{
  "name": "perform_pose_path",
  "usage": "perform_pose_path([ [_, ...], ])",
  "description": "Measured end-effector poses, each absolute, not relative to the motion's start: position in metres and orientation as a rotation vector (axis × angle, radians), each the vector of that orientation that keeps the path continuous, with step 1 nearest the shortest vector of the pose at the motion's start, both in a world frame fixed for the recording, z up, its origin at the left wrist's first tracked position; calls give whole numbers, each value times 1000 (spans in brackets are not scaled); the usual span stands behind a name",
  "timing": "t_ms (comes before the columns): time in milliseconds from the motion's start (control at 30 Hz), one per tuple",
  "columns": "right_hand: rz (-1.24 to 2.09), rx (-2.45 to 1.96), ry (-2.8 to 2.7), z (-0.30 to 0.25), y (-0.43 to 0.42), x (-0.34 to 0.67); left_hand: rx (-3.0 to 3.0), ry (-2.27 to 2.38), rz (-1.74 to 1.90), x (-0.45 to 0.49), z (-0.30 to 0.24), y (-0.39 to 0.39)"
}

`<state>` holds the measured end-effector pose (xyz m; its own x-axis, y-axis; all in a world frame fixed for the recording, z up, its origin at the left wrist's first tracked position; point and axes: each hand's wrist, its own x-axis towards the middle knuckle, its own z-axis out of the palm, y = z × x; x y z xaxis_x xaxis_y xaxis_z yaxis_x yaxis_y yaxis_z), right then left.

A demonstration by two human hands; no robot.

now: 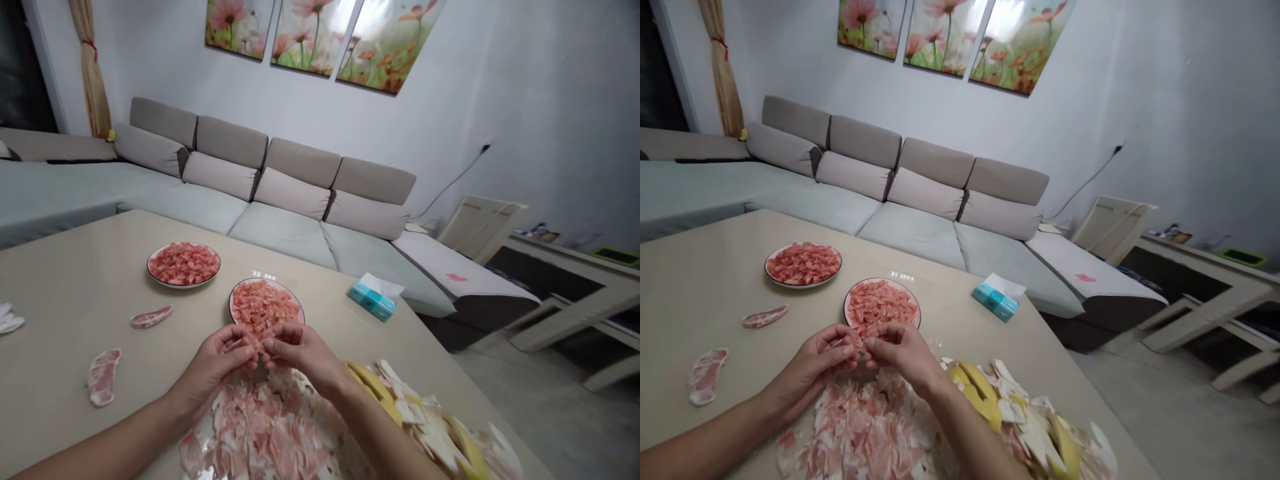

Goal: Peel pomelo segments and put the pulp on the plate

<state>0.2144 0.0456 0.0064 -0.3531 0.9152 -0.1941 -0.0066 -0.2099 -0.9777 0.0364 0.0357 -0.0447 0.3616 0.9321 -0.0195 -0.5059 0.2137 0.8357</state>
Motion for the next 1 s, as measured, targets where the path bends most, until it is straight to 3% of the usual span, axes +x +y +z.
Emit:
perform_pose_path([
  [367,1599,-1119,-1270,1,48,229,731,557,1108,35,-39,34],
  [600,530,-1308,-1775,10,87,228,655,568,1111,36,-43,37],
  [800,359,-1266,-2000,7,113,228,629,621,1096,35,-45,38],
  [1000,307,-1289,-1972,22,66,229,718,596,1049,35,-38,33],
])
